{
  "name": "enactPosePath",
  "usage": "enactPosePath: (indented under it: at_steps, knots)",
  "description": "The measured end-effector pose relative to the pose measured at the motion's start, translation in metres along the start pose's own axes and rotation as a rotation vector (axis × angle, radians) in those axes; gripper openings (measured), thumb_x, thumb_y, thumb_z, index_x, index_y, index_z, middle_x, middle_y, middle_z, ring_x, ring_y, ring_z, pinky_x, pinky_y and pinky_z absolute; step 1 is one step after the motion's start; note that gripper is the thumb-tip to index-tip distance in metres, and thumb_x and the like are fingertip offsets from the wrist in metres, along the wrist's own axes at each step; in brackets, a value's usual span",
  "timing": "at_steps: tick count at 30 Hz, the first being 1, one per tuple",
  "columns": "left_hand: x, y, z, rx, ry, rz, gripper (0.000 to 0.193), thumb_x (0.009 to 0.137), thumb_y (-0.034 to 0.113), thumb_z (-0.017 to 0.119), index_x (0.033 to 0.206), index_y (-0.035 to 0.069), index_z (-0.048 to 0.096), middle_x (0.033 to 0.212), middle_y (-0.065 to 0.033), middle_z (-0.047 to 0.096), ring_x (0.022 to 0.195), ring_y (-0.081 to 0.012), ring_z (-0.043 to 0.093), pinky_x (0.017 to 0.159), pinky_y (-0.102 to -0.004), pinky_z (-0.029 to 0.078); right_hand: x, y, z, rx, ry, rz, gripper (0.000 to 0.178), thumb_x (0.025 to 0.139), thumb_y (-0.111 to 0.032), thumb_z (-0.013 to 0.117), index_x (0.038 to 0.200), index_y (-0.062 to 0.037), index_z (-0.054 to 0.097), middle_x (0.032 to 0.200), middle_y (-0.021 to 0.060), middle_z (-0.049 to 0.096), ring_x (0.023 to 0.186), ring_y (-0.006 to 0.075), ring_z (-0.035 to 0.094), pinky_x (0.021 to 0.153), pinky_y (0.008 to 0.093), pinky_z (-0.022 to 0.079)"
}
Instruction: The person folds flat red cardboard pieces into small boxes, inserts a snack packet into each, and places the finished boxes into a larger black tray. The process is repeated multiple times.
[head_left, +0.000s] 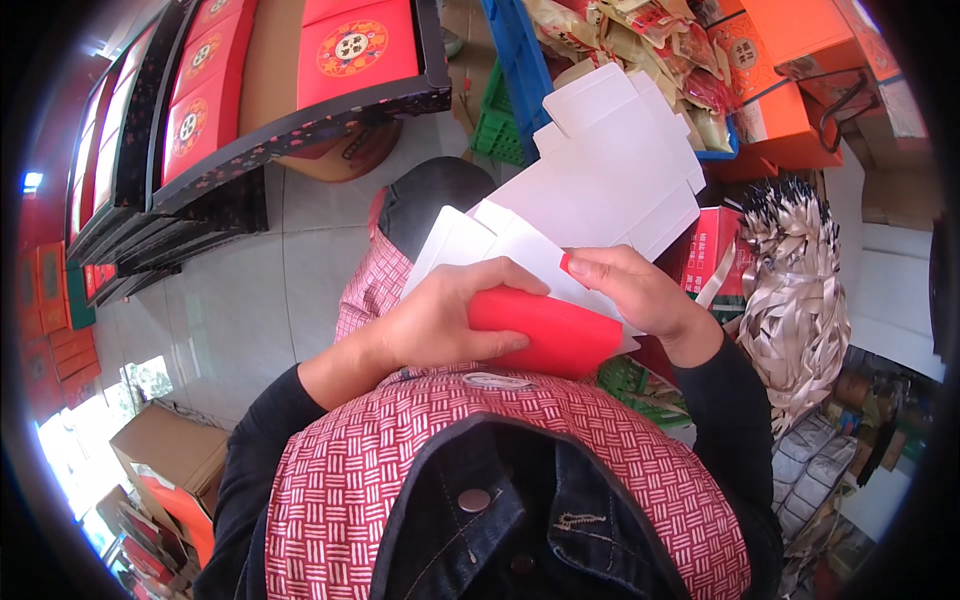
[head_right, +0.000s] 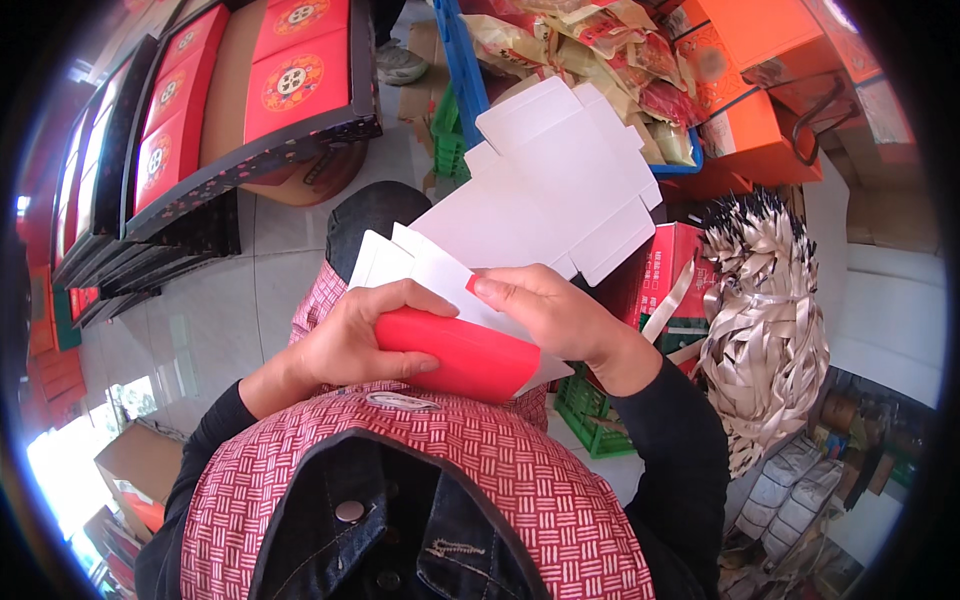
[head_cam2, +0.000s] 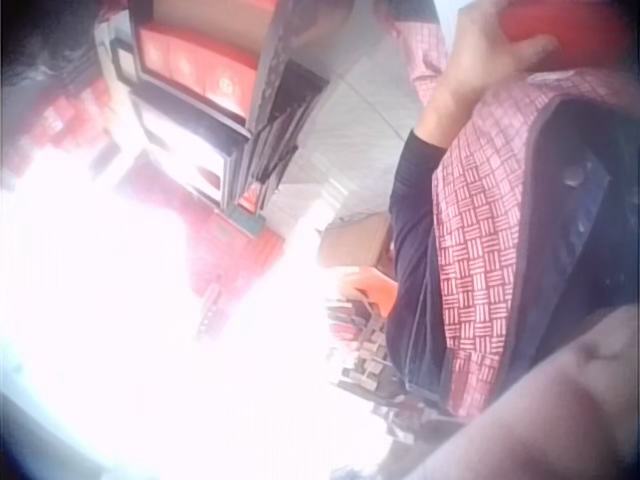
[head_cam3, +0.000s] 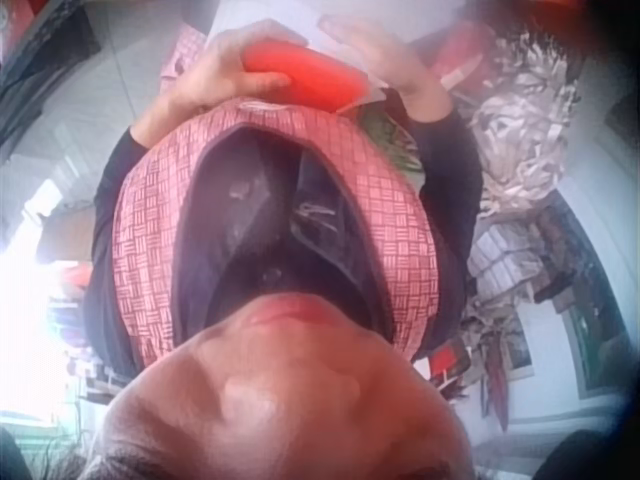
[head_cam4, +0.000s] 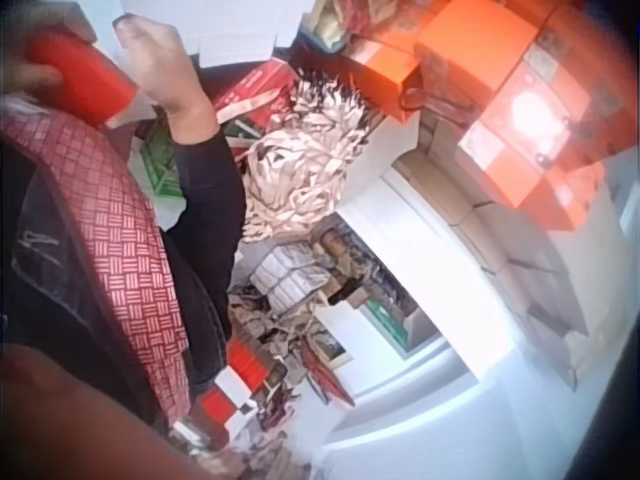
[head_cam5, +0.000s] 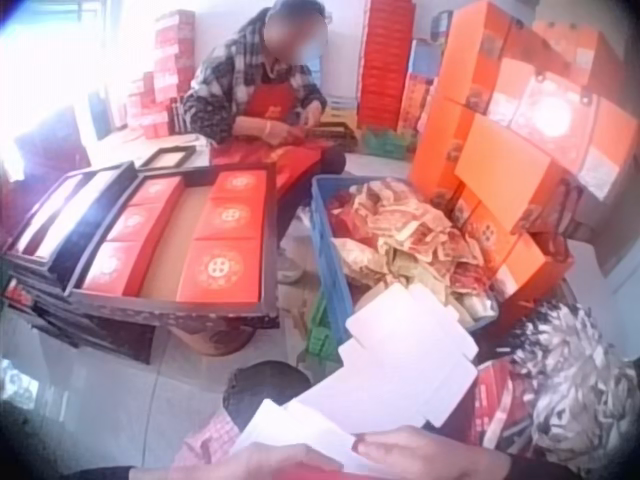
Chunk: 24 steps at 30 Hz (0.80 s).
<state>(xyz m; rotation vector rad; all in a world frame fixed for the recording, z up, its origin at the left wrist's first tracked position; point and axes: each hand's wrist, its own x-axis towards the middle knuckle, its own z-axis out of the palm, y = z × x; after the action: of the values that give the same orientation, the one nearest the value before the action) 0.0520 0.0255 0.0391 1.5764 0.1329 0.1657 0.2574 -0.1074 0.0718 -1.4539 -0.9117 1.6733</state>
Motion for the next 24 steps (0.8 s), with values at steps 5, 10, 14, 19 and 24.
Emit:
enactPosePath:
  at_steps: [5,10,14,19,24]
  knots:
    - [-0.004,-0.009,-0.002,-0.015,0.015,-0.167,0.03,0.076,0.01,0.077,0.102,0.003,0.064,0.093,-0.0094,0.068,0.087,-0.0182,0.065,0.081,-0.0299,0.052,-0.001,-0.004,0.014,-0.121,0.035,-0.039,0.04,0.101,-0.02,0.041,0.127,0.007,0.053,0.112,0.0149,0.065,0.103,0.0178,0.06,0.09,0.0291,0.046]
    - [-0.005,-0.005,0.001,-0.009,0.014,-0.181,0.027,0.077,0.01,0.076,0.1,0.002,0.065,0.091,-0.0097,0.068,0.085,-0.0185,0.065,0.079,-0.0298,0.052,0.002,-0.002,0.02,-0.394,0.074,-0.168,0.043,0.099,-0.018,0.043,0.13,0.0107,0.048,0.12,0.026,0.06,0.111,0.0313,0.06,0.096,0.0338,0.044]
    - [-0.005,0.002,0.002,0.015,0.052,-0.155,0.026,0.078,0.009,0.075,0.1,0.002,0.065,0.091,-0.0114,0.068,0.085,-0.0197,0.066,0.079,-0.0298,0.052,0.001,-0.008,0.021,-0.465,0.009,-0.181,0.044,0.098,-0.017,0.043,0.129,0.0134,0.047,0.123,0.0291,0.057,0.115,0.0366,0.057,0.099,0.0356,0.043]
    - [-0.01,0.005,0.004,0.048,0.101,-0.118,0.03,0.077,0.008,0.075,0.104,0.002,0.063,0.093,-0.0126,0.067,0.088,-0.0215,0.067,0.081,-0.0307,0.053,-0.003,-0.009,0.02,-0.453,-0.034,-0.207,0.044,0.098,-0.017,0.042,0.129,0.0142,0.047,0.123,0.0301,0.056,0.115,0.0363,0.057,0.099,0.0355,0.042]
    - [-0.011,0.006,0.005,0.042,0.117,-0.135,0.035,0.077,0.008,0.075,0.108,0.002,0.061,0.096,-0.0132,0.067,0.091,-0.0223,0.067,0.082,-0.0312,0.053,0.001,-0.008,0.026,-0.504,0.032,-0.275,0.042,0.098,-0.015,0.043,0.126,0.0153,0.048,0.122,0.0309,0.056,0.115,0.0377,0.056,0.099,0.036,0.043]
